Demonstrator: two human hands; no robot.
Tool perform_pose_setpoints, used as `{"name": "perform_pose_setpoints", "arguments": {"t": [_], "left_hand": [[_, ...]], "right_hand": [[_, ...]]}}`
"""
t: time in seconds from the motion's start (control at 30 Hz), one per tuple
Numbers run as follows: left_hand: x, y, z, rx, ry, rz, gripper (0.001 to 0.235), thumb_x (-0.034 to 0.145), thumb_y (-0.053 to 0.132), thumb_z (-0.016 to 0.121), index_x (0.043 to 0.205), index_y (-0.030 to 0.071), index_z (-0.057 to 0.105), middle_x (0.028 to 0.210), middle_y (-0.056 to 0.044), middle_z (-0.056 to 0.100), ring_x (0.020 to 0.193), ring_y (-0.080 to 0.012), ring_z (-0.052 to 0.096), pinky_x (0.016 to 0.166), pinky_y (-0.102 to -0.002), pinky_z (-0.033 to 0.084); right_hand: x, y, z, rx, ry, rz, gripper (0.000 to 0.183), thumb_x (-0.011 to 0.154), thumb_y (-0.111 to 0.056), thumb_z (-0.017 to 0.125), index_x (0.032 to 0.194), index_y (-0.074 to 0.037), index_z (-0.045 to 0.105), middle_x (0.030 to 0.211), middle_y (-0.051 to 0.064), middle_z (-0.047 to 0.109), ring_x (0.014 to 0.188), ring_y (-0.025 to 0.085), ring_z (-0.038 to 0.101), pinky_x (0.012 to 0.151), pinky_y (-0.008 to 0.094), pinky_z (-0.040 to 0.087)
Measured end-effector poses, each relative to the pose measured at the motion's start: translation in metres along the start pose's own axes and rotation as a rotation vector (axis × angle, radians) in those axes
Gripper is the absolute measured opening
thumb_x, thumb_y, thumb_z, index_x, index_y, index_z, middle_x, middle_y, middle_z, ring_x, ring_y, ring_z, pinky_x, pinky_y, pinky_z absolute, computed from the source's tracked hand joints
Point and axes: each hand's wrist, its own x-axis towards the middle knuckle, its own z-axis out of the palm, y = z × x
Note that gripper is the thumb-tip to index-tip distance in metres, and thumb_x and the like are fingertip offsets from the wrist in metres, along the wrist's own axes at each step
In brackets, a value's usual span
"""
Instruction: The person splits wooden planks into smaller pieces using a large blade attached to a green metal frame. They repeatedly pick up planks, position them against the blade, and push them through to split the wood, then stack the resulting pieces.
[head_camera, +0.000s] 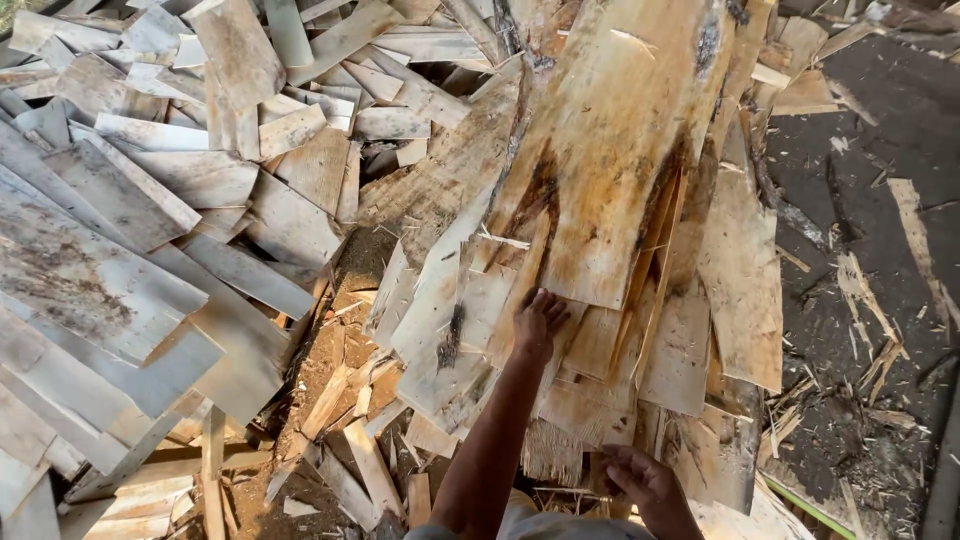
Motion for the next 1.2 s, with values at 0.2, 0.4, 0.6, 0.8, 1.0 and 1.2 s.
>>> {"name": "perform_pose_setpoints", "arguments": {"t": [0.2,0.4,0.6,0.8,1.0,1.2], "left_hand": [[0.001,0.025,0.021,0.039,0.242,-0.038,0.037,0.096,0.022,0.066,0.131,0.011,0.062,0.102,-0.007,0.071,0.091,-0.0239,0.070,0.080,-0.041,0.059],[0.011,0.058,0.057,-0.028,0.173,0.071,0.039,0.095,0.022,0.075,0.122,-0.001,0.057,0.103,-0.012,0.073,0.094,-0.0262,0.073,0.082,-0.042,0.063],[0.018,0.068,0.089,0.176,0.093,-0.077,0.041,0.090,0.031,0.074,0.120,0.003,0.069,0.101,-0.009,0.075,0.088,-0.0221,0.072,0.073,-0.037,0.063],[-0.031,0.066,0.135,0.533,-0.004,0.118,0.035,0.083,0.015,0.074,0.109,-0.008,0.072,0.094,-0.014,0.076,0.077,-0.0245,0.075,0.067,-0.044,0.066],[-0.143,0.061,0.150,0.689,-0.070,0.177,0.035,0.089,0.017,0.073,0.106,-0.013,0.074,0.088,-0.017,0.076,0.071,-0.0205,0.070,0.062,-0.032,0.059],[-0.200,0.041,0.085,0.598,0.061,-0.253,0.025,0.082,0.008,0.077,0.101,-0.006,0.070,0.086,-0.018,0.072,0.072,-0.0263,0.070,0.063,-0.039,0.059]], "right_hand": [[0.016,-0.012,-0.016,0.050,0.064,0.109,0.044,0.093,-0.012,0.066,0.136,-0.003,0.065,0.104,0.016,0.081,0.095,0.023,0.077,0.087,0.038,0.064],[0.029,-0.005,-0.024,0.194,0.011,0.133,0.047,0.092,-0.010,0.069,0.136,0.001,0.062,0.108,0.020,0.079,0.097,0.030,0.077,0.085,0.045,0.063],[0.024,-0.114,-0.018,-0.240,0.223,-0.103,0.044,0.095,-0.022,0.068,0.136,-0.007,0.065,0.119,0.014,0.076,0.113,0.025,0.077,0.102,0.040,0.058],[0.044,-0.239,0.008,-0.923,0.493,-0.584,0.078,0.083,-0.025,0.075,0.151,-0.006,0.041,0.151,0.023,0.047,0.138,0.036,0.045,0.111,0.046,0.041],[0.052,-0.224,-0.004,-1.383,0.365,-0.534,0.086,0.088,-0.037,0.077,0.154,-0.006,0.033,0.157,0.022,0.034,0.147,0.039,0.035,0.123,0.047,0.033],[0.015,-0.199,-0.068,-0.789,0.376,-0.207,0.086,0.082,-0.047,0.073,0.155,-0.015,0.041,0.168,0.016,0.031,0.153,0.032,0.032,0.118,0.050,0.038]]}}
